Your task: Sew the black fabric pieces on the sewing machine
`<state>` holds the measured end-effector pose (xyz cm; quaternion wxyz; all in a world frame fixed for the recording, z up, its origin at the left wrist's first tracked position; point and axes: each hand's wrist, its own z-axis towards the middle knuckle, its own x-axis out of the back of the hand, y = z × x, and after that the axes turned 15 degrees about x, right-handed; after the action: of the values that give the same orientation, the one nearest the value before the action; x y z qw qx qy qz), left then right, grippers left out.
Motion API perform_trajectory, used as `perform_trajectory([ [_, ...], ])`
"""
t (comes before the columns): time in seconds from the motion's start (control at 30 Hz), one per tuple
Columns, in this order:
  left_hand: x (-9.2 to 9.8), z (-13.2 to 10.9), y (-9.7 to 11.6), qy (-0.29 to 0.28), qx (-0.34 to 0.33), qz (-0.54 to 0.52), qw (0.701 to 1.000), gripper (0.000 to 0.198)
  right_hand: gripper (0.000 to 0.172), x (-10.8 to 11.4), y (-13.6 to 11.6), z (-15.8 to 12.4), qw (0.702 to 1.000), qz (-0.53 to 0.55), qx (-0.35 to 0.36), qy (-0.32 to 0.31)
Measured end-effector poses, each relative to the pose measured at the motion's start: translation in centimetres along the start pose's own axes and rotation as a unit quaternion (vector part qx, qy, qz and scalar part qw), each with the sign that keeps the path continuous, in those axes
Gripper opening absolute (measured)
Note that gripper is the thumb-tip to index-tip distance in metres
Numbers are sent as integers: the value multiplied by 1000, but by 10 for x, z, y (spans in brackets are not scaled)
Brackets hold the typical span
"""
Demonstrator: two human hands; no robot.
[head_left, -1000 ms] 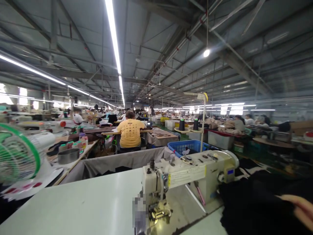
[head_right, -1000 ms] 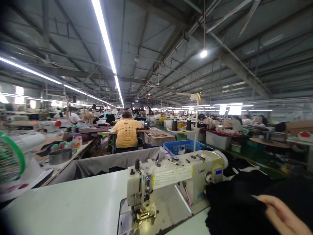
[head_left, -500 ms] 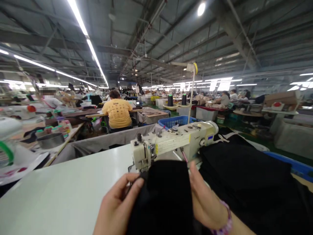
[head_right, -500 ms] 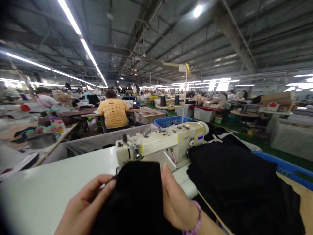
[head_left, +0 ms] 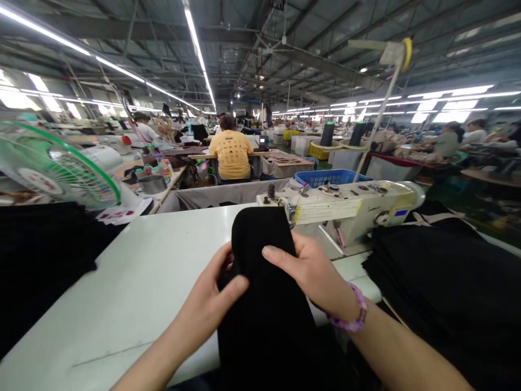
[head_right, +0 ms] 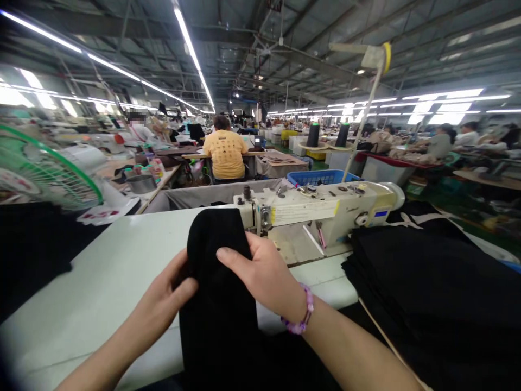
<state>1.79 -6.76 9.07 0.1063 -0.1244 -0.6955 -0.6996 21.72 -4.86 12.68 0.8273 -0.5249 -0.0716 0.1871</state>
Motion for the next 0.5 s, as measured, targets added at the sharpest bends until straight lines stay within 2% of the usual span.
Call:
perform_trajectory([
  [0.13, -2, 1, 10, -8, 20, -1, 1000, 44, 20, -7, -1, 6, 998, -53, 41, 18],
  [0.27, -5, -1, -1, 2, -5, 56, 998, 17, 21, 6, 0, 9, 990, -116, 69, 33],
  [0.3, -5, -2, -5, 4, 4, 57, 998, 11, 20, 10, 2, 8, 984, -148, 88, 39],
  [0.33, -4, -2, -7, 12, 26, 46, 999, 13, 19, 14, 4, 7, 974, -189, 117, 49],
  [0.4, 0, -1, -11, 64, 97, -12, 993, 27, 23, 17, 8, 0, 931, -289, 208, 84],
  [0.47, 5, 0, -11, 140, 165, -111, 970, 34, 38, 12, 12, -12, 861, -378, 320, 114],
  [0.5, 6, -1, -11, 175, 184, -162, 953, 36, 46, 6, 15, -20, 835, -400, 361, 108],
])
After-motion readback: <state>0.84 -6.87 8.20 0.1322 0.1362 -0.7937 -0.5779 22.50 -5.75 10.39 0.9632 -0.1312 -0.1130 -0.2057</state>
